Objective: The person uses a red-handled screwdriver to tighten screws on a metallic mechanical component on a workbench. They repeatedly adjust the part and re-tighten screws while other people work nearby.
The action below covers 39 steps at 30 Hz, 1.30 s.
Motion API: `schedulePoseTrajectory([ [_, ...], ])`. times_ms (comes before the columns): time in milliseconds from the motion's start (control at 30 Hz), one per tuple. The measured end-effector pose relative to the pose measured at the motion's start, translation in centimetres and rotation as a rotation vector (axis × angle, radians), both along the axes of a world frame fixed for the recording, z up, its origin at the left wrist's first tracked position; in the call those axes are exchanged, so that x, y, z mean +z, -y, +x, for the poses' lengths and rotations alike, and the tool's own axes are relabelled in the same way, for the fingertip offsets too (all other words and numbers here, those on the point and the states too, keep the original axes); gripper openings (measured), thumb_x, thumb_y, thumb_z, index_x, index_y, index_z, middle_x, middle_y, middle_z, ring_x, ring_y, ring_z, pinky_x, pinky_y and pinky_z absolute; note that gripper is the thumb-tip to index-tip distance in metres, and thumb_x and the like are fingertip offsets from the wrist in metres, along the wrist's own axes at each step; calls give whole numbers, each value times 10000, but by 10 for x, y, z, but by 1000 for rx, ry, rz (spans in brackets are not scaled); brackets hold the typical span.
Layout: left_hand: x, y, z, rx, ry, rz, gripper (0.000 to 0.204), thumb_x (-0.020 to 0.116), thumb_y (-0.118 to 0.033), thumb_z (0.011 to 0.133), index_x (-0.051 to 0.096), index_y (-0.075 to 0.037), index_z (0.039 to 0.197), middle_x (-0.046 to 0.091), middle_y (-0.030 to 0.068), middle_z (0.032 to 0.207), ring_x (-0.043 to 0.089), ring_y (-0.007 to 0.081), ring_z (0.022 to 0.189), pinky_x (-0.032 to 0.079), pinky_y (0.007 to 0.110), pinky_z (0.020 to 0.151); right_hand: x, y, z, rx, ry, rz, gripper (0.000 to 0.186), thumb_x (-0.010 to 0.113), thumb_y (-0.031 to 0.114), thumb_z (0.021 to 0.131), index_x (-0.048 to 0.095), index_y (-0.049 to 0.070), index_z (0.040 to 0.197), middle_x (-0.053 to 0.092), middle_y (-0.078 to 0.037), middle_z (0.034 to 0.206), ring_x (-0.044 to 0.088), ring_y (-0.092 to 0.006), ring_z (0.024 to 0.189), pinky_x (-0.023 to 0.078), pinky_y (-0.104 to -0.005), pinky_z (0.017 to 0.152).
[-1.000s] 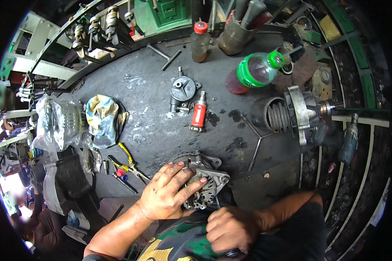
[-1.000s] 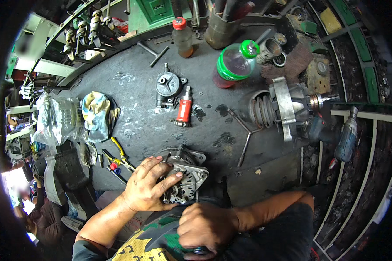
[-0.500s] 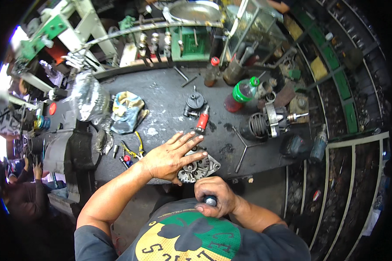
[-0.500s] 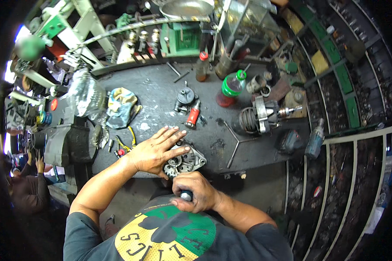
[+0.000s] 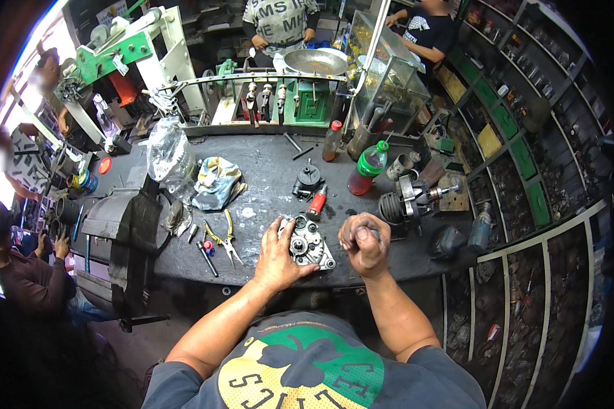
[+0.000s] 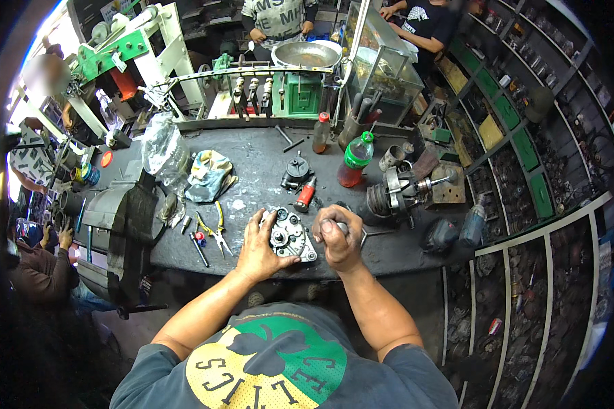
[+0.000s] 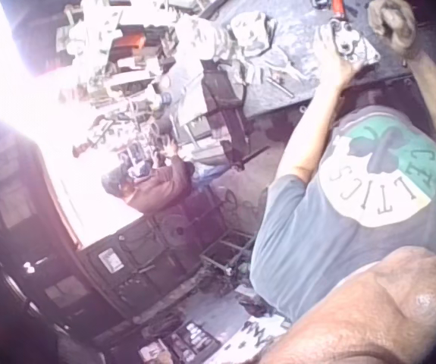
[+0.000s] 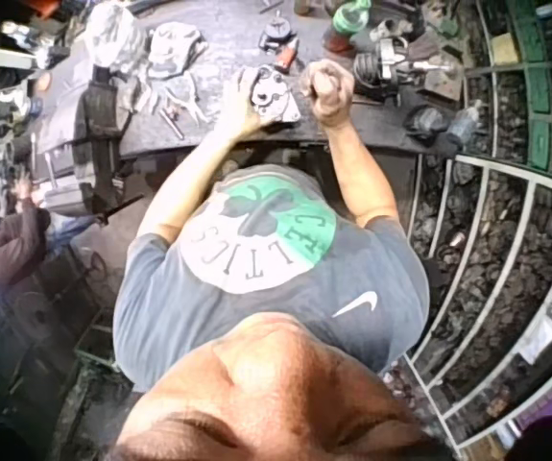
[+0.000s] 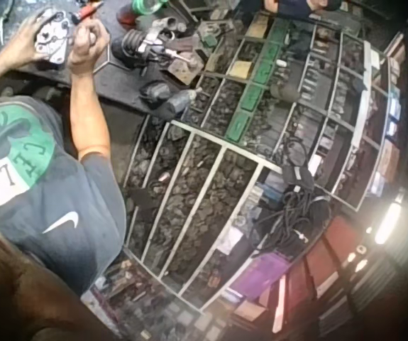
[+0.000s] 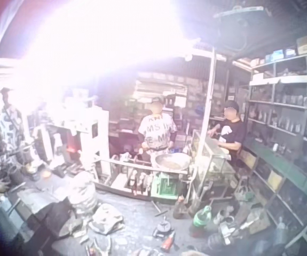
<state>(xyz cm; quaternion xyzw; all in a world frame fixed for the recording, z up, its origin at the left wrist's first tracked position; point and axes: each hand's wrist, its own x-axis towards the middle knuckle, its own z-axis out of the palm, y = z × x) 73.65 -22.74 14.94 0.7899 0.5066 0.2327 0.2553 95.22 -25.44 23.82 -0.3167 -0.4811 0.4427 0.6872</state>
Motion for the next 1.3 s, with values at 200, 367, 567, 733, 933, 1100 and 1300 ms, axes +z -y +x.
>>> schedulePoseTrajectory([
  [200,20,-48,-32,-420,-39,-74,1369,1101,-462,602,418,-169,1752,347,230,1801,389,486,1633,395,552,1343,-16,-13,0,68,126,-65,382,692,334,1039,527,59,832,500,-44,706,463,-138,626,430,-314,603],
  [367,17,-47,-30,-424,-26,-54,1386,1108,-460,586,420,-161,1752,336,236,1810,373,498,1642,381,568,1346,-24,-8,-4,135,147,-38,382,687,329,1037,527,50,831,502,-47,698,458,-139,623,413,-314,599],
  [567,17,-48,-32,-421,-26,-83,1387,1108,-462,587,416,-177,1754,324,242,1816,354,503,1653,370,569,1356,-24,-4,0,133,203,-23,374,683,323,1033,531,46,833,507,-53,686,459,-142,620,408,-316,597],
  [733,20,-46,-32,-423,-19,-56,1366,1104,-461,599,425,-168,1747,348,235,1800,401,496,1626,394,551,1343,-32,-5,1,143,218,-23,373,679,322,1032,536,38,838,519,-55,680,475,-145,617,408,-319,596],
  [933,27,-45,-28,-401,-30,-50,1288,1072,-487,656,449,-165,1736,402,246,1771,401,494,1624,383,553,1341,-37,5,-21,-332,401,-20,399,653,376,1127,641,-7,1016,622,-71,883,593,-151,677,501,-345,642],
  [1100,25,-21,11,-16,22,77,1084,964,-647,784,561,-102,1630,606,324,1496,558,486,1449,462,571,1242,-57,3,-31,-377,137,-6,417,641,431,1146,634,16,1104,598,-77,993,619,-168,806,545,-367,742],
  [1300,4,-41,8,-186,55,35,702,860,-460,956,661,-184,1569,620,158,1566,575,413,1456,497,528,1228,5,-15,12,382,502,136,231,743,224,911,705,6,843,754,-145,896,750,-329,925,612,-480,965],
])
